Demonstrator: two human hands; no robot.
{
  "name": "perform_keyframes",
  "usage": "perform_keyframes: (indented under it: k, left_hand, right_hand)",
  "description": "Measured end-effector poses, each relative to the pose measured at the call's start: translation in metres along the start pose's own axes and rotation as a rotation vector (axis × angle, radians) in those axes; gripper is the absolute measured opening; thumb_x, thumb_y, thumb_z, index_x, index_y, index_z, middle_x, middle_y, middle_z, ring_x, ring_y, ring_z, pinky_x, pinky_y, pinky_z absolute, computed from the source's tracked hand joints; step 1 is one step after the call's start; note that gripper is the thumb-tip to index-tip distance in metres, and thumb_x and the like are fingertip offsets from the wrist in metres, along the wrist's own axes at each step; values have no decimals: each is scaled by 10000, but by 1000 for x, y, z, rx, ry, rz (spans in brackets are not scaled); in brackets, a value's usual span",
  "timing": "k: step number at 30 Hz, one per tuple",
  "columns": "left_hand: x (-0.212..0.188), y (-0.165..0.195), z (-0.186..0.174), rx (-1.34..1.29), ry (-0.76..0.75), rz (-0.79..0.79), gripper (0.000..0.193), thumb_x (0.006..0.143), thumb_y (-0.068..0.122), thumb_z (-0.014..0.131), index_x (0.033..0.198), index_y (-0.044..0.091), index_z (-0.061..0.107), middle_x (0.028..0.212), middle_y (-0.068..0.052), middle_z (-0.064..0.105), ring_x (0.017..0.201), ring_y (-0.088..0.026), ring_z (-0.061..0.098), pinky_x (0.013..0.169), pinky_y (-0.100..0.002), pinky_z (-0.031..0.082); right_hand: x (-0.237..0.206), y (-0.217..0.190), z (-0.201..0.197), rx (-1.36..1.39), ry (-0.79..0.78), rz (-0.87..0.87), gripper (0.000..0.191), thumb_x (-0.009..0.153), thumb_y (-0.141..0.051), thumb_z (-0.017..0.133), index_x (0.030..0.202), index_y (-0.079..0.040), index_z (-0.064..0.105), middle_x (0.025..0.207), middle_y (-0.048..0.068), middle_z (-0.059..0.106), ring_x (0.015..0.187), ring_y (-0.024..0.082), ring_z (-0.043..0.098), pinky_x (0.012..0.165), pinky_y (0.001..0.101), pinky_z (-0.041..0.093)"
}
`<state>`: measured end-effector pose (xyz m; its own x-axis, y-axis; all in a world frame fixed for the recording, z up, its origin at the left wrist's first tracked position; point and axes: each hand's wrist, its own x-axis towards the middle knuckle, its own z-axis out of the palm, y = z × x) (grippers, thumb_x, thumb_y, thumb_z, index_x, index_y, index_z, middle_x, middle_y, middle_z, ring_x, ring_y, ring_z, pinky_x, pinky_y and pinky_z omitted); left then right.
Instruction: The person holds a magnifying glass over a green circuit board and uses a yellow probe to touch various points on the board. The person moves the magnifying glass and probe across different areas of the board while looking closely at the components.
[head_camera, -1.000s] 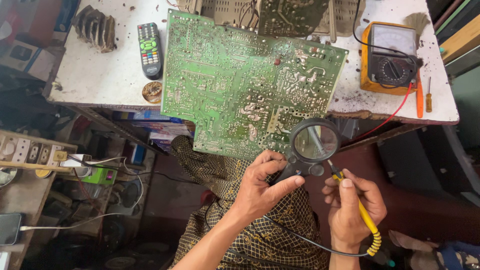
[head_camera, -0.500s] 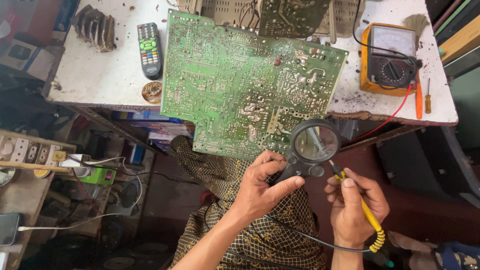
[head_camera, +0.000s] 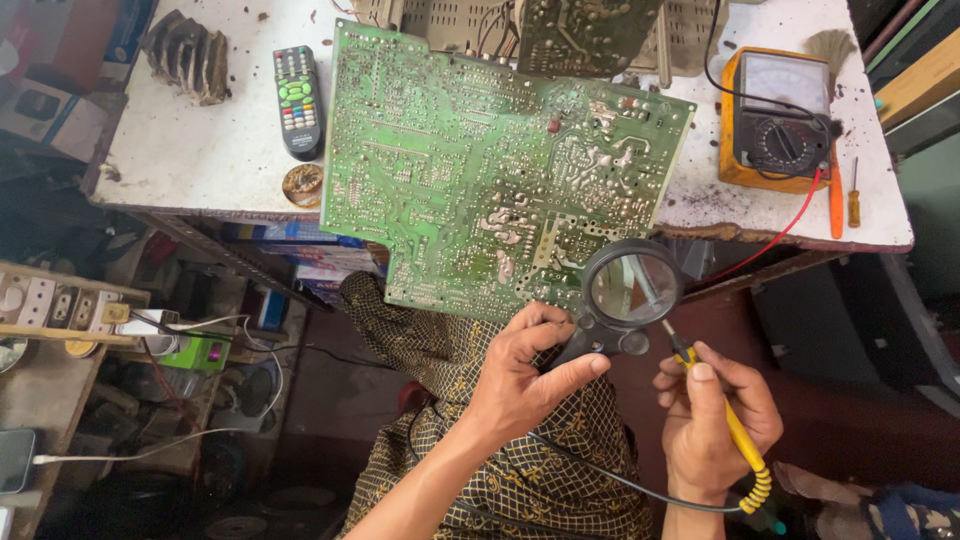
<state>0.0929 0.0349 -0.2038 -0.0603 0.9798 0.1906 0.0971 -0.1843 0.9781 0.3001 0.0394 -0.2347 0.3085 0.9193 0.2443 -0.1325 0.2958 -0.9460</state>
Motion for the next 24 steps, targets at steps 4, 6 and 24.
perform_keyframes:
  k: [4, 6, 24]
  left_hand:
    - [0, 0, 0, -7, 1, 10, 341, 844, 295, 847, 991, 3, 751, 995, -64, 655, 896, -161, 645, 755, -295, 528]
    - [0, 1, 0, -10, 7, 20, 344, 845, 292, 849, 990, -1, 745, 992, -67, 652, 891, -164, 641, 755, -298, 527]
    - [-2, 4, -1, -6, 6, 39, 325, 845, 281, 850, 993, 8, 756, 988, -69, 665, 902, -172, 655, 769, -301, 531]
  right_hand:
    - [-1, -1, 2, -51, -29, -46, 164, 1005, 10, 637, 1163, 47, 662, 955, 194, 723, 758, 199, 688, 663, 267, 537]
    - [-1, -4, 5, -77, -39, -54, 168, 1006, 8, 636, 1167, 45, 668, 958, 190, 727, 770, 195, 695, 667, 265, 543]
    - [-8, -37, 22, -534, -114, -342, 164, 964, 12, 699, 1126, 32, 714, 1033, 153, 737, 792, 159, 729, 711, 239, 593]
